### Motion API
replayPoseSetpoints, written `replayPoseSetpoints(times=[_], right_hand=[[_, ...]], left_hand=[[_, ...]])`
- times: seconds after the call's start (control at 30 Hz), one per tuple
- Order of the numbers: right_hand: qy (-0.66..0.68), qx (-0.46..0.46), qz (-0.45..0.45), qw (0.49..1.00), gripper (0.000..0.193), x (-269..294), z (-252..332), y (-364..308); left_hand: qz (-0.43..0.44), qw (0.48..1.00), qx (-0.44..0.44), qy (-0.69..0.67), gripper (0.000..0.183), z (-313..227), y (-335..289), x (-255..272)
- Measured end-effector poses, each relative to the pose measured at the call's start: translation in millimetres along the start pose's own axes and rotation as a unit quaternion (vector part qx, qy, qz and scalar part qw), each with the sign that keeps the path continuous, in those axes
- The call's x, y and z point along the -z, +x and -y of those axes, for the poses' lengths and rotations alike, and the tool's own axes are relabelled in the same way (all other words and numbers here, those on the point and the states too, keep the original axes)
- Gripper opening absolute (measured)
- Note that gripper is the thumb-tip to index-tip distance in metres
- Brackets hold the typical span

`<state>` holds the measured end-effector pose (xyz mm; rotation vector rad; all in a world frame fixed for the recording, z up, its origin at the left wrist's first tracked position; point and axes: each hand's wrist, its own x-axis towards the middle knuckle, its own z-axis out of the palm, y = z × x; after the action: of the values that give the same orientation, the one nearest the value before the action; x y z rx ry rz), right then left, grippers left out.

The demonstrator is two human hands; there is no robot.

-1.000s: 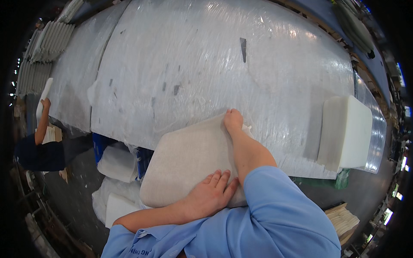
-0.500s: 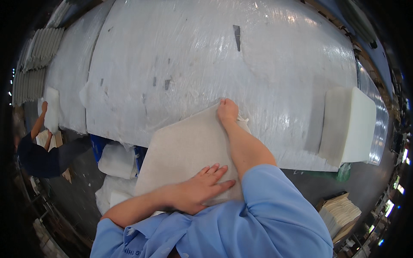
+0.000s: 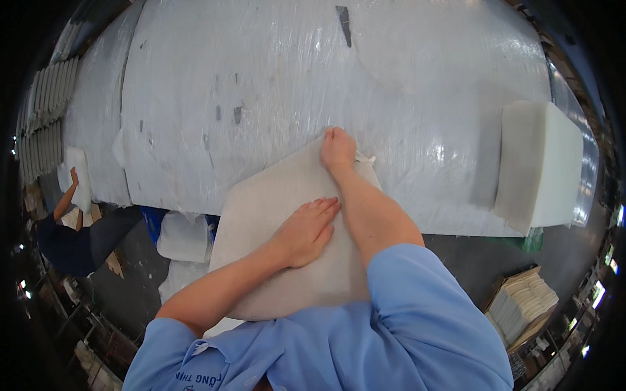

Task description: The person rolls a rectangular foam piece into a cylindrical shape and places it on a stack. They then pick up a foam block, insert white stuffing into it, and place it on the table. The person repeats the stuffing process with another foam block.

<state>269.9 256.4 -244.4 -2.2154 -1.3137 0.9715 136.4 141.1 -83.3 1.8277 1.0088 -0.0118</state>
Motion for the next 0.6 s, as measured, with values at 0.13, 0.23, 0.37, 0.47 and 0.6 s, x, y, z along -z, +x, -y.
replayPoseSetpoints(times=[0.13,0.23,0.37,0.47,0.6], right_hand=[[-0.004,0.001,0.006,1.000,0.034,-1.8,0.9,4.4],[-0.032,0.006,0.085,0.996,0.029,15.1,11.7,6.7],[0.010,0.044,0.272,0.961,0.021,106.9,42.9,4.5],[0.092,0.091,0.275,0.953,0.022,217.8,39.9,-28.9],[0.294,0.096,0.177,0.935,0.042,293.5,0.6,-129.9]], left_hand=[[-0.026,0.999,0.016,0.031,0.049,13.9,34.2,2.2],[-0.025,1.000,0.007,0.016,0.046,14.9,39.1,8.2],[0.029,1.000,0.003,-0.012,0.046,16.1,-38.7,63.3],[0.084,0.989,0.116,-0.033,0.045,-0.8,-145.7,131.9],[-0.221,0.961,0.064,-0.154,0.039,0.9,-252.6,101.7]])
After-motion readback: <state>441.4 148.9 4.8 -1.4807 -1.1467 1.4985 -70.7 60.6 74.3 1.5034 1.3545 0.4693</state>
